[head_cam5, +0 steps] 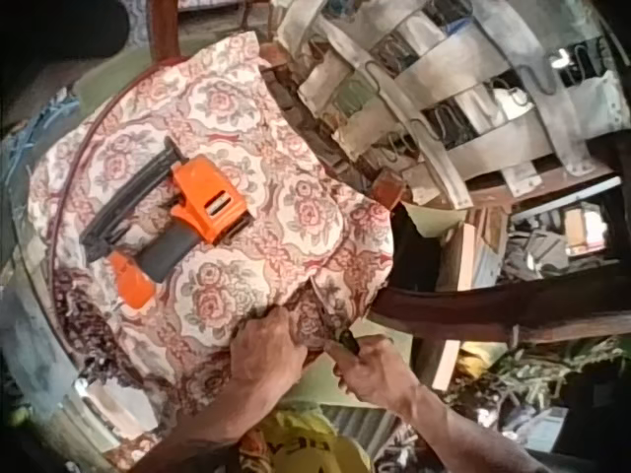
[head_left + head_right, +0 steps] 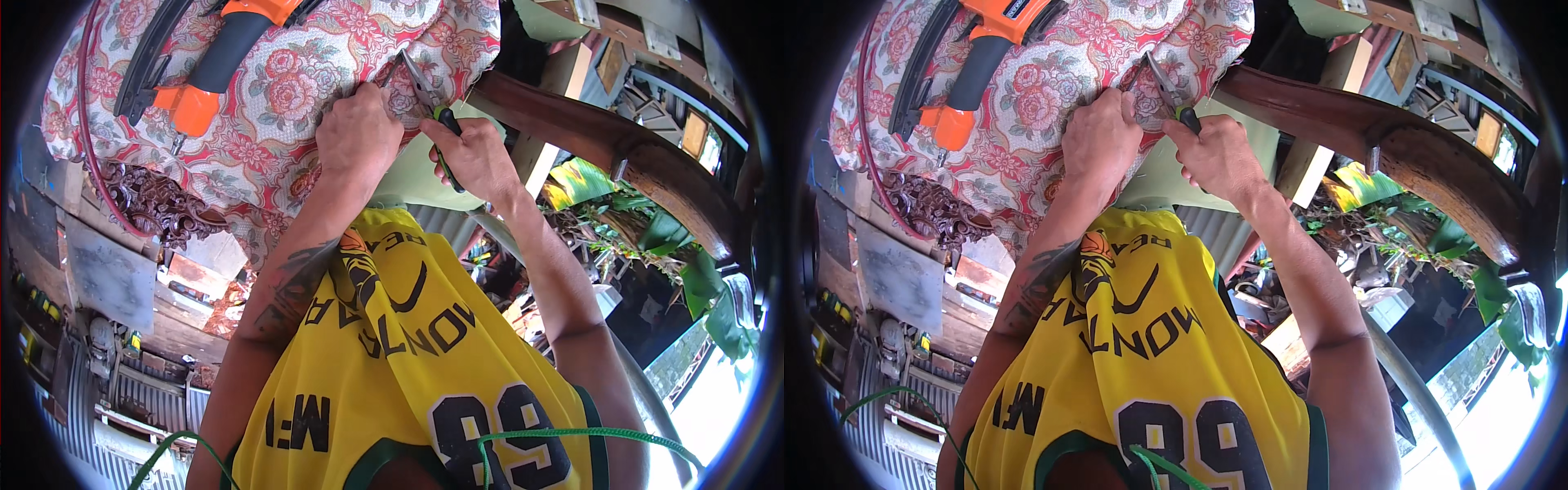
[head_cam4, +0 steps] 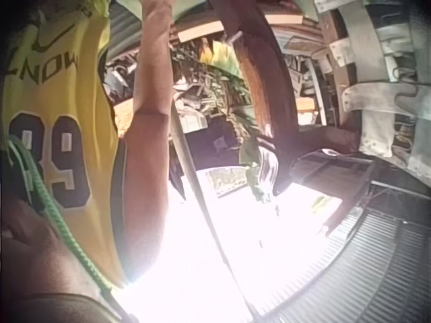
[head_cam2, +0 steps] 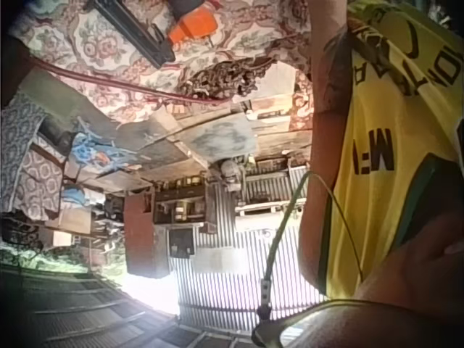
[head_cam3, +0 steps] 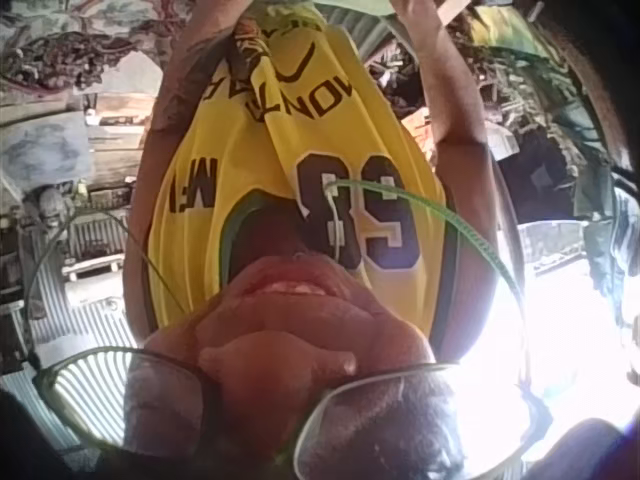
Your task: The person reupholsters a chair seat using a screwdriver to remove staples and a pneumatic staple gun to attach new fabric.
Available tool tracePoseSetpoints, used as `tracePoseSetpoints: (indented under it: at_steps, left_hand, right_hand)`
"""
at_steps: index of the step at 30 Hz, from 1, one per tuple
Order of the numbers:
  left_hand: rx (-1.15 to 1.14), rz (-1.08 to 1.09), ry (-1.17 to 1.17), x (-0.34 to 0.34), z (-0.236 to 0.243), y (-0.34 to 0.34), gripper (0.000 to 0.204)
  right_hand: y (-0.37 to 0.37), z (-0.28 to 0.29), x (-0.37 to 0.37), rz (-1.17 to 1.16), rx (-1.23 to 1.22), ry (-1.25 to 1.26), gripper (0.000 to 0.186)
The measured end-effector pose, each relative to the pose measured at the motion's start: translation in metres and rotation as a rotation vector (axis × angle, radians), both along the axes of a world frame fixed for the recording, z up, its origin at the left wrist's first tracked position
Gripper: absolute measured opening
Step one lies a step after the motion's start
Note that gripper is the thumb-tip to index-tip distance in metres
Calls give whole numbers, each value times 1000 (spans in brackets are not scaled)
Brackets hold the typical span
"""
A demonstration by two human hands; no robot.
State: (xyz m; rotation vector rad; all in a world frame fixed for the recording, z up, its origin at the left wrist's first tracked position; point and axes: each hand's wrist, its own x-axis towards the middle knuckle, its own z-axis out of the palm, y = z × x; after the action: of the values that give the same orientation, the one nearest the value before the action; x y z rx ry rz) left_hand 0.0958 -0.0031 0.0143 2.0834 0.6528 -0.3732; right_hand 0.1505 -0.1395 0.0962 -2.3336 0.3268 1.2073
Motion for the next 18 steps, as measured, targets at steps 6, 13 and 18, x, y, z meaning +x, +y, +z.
tracePoseSetpoints:
  at_steps: [6, 13, 18]
  left_hand:
    - [32, -11, 23, 1, 1, -1, 32]
    - [94, -30, -42, -1, -6, -4, 34]
    - [77, -41, -52, -6, -4, 1, 30]
  right_hand:
    - [-13, -17, -8, -6, 55, -31, 52]
    - [-15, -25, -12, -9, 78, -61, 53]
    - [0, 0, -5, -156, 183, 49, 52]
